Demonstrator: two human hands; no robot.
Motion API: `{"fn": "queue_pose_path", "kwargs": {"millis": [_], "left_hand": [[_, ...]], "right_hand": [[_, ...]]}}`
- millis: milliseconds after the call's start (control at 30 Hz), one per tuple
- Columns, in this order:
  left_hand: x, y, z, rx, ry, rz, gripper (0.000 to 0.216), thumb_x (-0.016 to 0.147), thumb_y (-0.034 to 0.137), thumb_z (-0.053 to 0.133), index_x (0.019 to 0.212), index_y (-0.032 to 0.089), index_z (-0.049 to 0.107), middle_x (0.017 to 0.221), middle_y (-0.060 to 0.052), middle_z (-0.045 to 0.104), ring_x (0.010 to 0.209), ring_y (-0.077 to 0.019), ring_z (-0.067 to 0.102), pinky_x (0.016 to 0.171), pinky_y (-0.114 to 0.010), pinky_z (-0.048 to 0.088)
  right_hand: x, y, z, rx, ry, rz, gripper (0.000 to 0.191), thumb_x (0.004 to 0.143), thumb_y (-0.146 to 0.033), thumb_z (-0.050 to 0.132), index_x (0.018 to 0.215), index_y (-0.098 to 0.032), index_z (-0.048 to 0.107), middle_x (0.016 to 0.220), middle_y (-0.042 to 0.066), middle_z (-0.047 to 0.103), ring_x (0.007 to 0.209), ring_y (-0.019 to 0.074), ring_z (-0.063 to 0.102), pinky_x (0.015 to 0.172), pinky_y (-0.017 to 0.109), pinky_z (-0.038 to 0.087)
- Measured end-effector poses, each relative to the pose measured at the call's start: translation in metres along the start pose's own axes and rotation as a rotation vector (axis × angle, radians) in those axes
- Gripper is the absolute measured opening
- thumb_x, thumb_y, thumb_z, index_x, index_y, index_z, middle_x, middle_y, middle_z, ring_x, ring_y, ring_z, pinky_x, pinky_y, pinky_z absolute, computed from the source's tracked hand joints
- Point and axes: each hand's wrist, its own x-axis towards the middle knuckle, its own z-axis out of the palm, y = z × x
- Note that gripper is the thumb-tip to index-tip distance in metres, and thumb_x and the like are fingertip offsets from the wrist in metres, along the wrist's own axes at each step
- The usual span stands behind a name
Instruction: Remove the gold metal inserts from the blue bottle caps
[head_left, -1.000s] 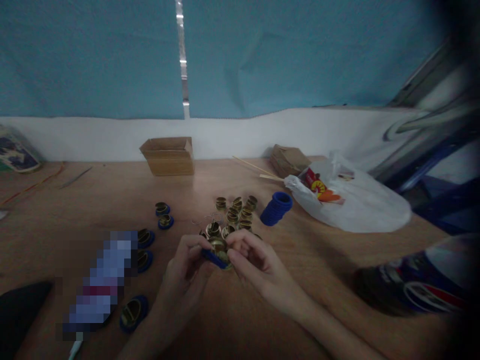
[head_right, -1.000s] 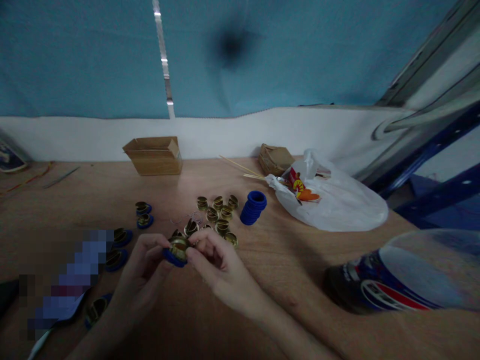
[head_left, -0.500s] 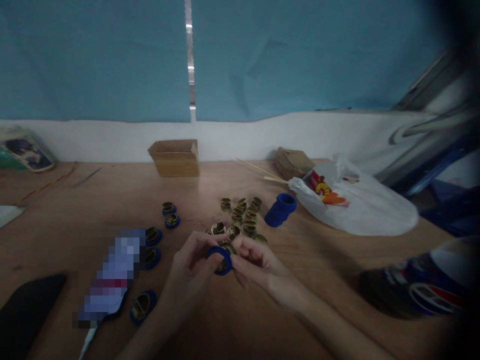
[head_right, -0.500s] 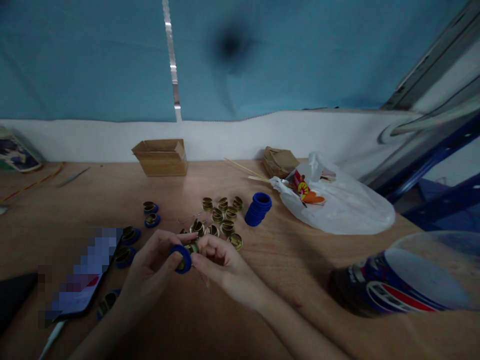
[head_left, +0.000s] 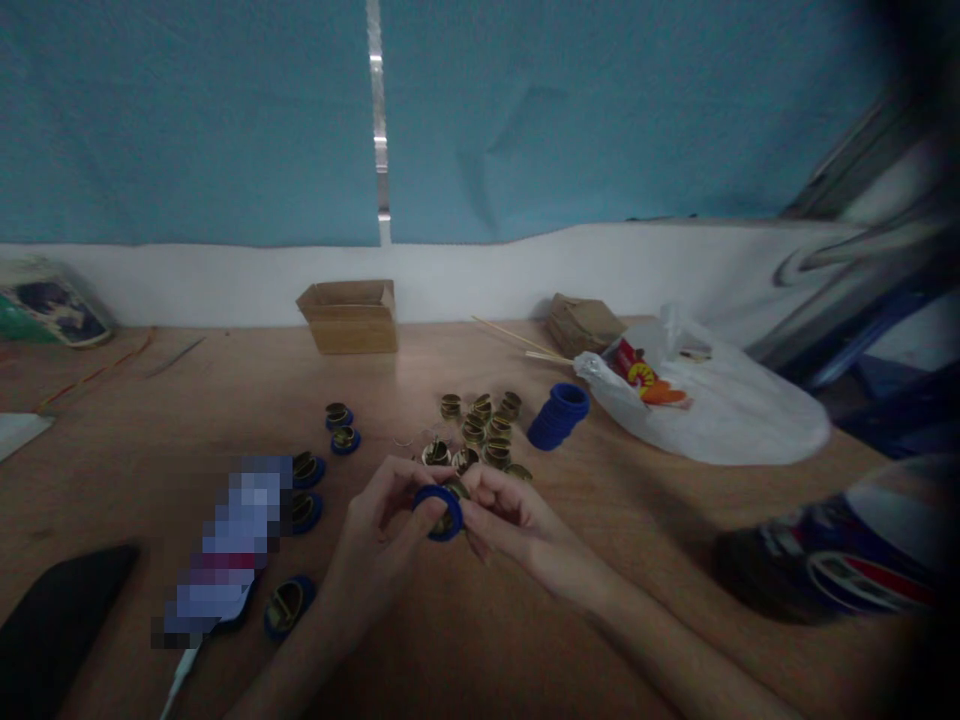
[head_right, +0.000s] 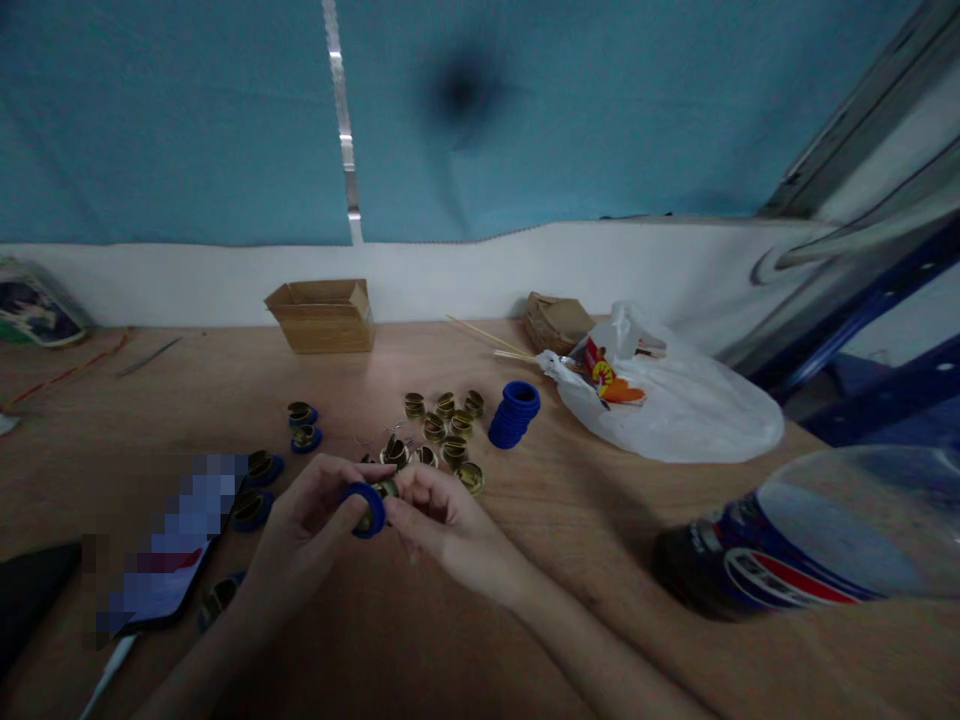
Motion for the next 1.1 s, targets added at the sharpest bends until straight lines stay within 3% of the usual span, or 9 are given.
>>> {"fn": "queue_pose_path", "kwargs": {"millis": [1100], "left_hand": [[-0.0023,-0.001,0.0003,0.068,-0.03,0.029,0.004,0.089,0.022,0.058,0.087,0.021,0.055,0.104,-0.003,0.068,0.095,-0.0154,0.065,0.078,-0.026,0.052]], "right_hand": [[-0.0001,0.0005,-0.0015,-0.02,-0.022,-0.022,0.031,0.088,-0.042,0.06,0.073,-0.019,0.045,0.062,-0.007,0.04,0.053,0.0075,0.038,0.049,0.021,0.031]]}}
